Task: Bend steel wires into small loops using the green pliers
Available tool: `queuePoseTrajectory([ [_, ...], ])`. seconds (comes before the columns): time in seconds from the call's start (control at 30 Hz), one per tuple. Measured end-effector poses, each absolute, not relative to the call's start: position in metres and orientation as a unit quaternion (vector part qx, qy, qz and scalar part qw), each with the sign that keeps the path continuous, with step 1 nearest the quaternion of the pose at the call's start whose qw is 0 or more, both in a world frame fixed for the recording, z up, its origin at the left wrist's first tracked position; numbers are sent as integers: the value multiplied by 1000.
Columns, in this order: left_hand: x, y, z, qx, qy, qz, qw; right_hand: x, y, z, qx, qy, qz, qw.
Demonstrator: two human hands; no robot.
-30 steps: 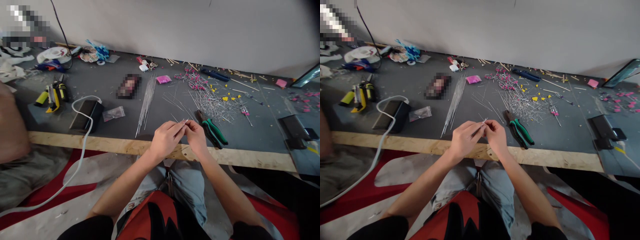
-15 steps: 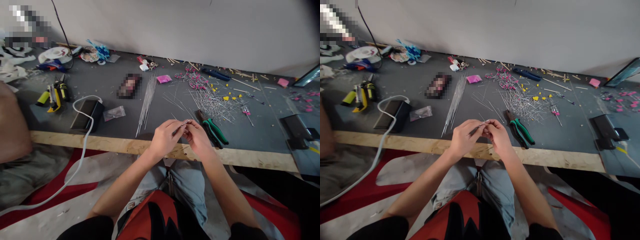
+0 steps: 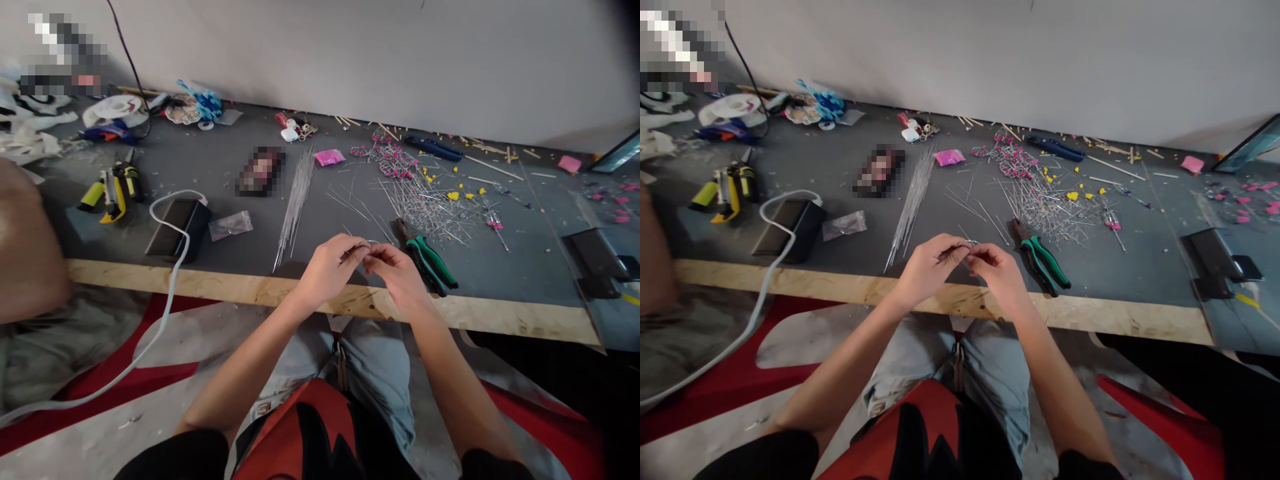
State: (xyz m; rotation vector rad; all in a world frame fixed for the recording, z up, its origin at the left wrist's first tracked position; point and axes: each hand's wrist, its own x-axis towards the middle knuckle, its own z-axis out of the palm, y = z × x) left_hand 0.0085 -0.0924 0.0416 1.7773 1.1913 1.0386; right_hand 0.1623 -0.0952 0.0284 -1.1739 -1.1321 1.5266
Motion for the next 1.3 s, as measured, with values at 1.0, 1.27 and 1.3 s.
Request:
queuePoseTrajectory([
  [1.0, 15, -91, 9, 506, 508, 450, 532, 157, -118, 16, -517, -645, 381, 415],
  [1.27, 20, -95, 16, 451, 481, 477, 582, 158, -120, 9, -515, -616, 375, 463],
  [1.3, 21, -96, 17, 439, 474, 478, 595, 158, -120, 8, -517, -608, 375, 470],
])
